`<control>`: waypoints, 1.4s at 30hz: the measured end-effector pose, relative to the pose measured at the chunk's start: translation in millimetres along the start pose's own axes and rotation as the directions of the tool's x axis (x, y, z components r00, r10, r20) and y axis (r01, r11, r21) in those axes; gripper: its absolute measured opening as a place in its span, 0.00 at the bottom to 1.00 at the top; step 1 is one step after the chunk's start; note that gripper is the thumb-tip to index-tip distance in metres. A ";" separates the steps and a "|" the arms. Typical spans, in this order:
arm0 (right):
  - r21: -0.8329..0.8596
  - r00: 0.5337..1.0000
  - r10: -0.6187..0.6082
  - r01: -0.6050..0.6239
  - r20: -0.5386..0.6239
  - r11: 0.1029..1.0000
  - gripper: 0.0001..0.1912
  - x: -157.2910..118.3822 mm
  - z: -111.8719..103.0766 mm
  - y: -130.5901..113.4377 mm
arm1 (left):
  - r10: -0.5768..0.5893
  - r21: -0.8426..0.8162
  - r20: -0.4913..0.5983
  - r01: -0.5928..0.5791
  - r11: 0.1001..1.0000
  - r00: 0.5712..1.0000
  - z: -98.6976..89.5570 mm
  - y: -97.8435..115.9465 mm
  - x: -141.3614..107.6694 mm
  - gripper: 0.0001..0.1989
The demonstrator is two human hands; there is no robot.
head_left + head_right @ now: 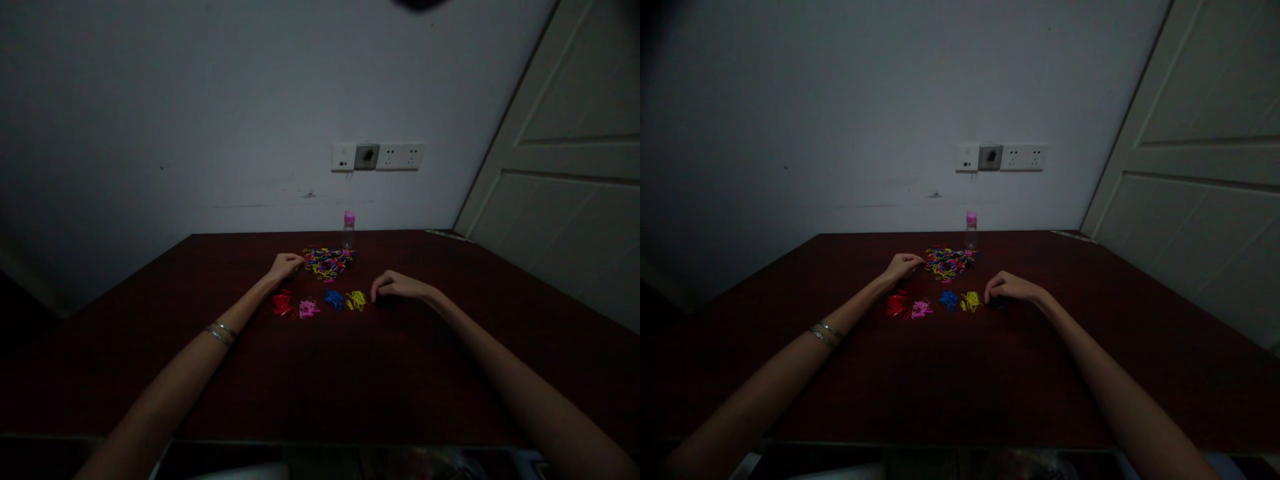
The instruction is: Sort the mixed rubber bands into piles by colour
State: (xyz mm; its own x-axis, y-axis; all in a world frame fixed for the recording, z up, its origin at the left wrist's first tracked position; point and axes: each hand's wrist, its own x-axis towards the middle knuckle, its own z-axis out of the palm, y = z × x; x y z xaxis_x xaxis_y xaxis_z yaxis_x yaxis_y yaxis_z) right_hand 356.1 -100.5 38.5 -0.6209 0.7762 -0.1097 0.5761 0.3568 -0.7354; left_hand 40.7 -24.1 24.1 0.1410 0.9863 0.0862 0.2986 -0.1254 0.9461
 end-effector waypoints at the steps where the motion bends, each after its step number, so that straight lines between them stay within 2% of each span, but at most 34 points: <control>1: 0.005 1.000 -0.001 0.001 0.009 1.000 0.12 -0.8 -0.7 0.1 | 0.000 0.003 -0.002 0.000 1.000 1.000 -0.6 -0.5 0.3 0.13; 5: 0.042 1.000 -0.001 0.000 0.030 0.999 0.13 -4.2 -2.1 -0.5 | 0.008 0.006 -0.014 -0.008 1.000 1.000 -3.9 -3.8 2.2 0.13; 7: 0.068 1.000 0.008 -0.009 0.005 0.998 0.13 -4.9 -1.7 -0.2 | 0.012 -0.005 -0.026 -0.013 1.000 1.000 -6.6 -7.2 4.3 0.13; 12: 0.138 0.976 0.077 -0.050 -0.203 0.989 0.13 0.2 0.6 -2.2 | 0.000 -0.001 -0.115 0.000 1.000 0.993 -14.7 -17.1 9.7 0.13; 16: 0.090 0.941 0.073 -0.046 -0.329 0.995 0.13 14.4 1.3 -11.9 | 0.025 0.000 -0.159 -0.025 1.000 0.987 -17.3 -20.9 10.4 0.13; 21: -0.105 0.965 -0.044 0.017 -0.259 0.994 0.16 43.6 -0.1 -19.4 | 0.038 0.049 -0.163 -0.031 0.998 0.986 -15.8 -20.6 8.0 0.12; 24: -0.258 0.968 -0.124 0.066 -0.217 0.964 0.17 64.5 1.5 -20.1 | 0.042 0.076 -0.166 -0.030 0.997 0.985 -15.0 -18.7 5.9 0.12; 27: -0.338 0.965 -0.173 0.100 -0.195 0.936 0.17 83.5 5.9 -20.6 | 0.053 0.100 -0.168 -0.036 0.994 0.984 -14.5 -16.3 3.6 0.12; 34: -0.360 0.969 -0.164 0.088 -0.185 0.929 0.11 105.7 13.5 -13.0 | 0.074 0.122 -0.145 -0.057 0.991 0.987 -13.5 -17.8 3.7 0.12; 38: -0.316 0.961 -0.179 0.107 -0.209 0.943 0.08 104.6 12.0 -11.4 | 0.097 0.134 -0.127 -0.080 0.988 0.987 -12.9 -22.6 7.3 0.11; 42: -0.297 0.934 -0.228 0.142 -0.276 0.944 0.08 97.9 8.1 -14.7 | 0.121 0.168 -0.113 -0.101 0.981 0.986 -13.1 -25.0 8.8 0.12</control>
State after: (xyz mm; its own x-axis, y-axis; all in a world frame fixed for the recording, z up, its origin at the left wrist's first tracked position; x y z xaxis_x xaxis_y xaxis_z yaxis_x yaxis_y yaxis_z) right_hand 282.5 -34.0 33.2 -0.5643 0.7870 0.2495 0.6136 0.6020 -0.5110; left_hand 22.1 -10.8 5.3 0.0682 0.9696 0.2348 0.4375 -0.2406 0.8664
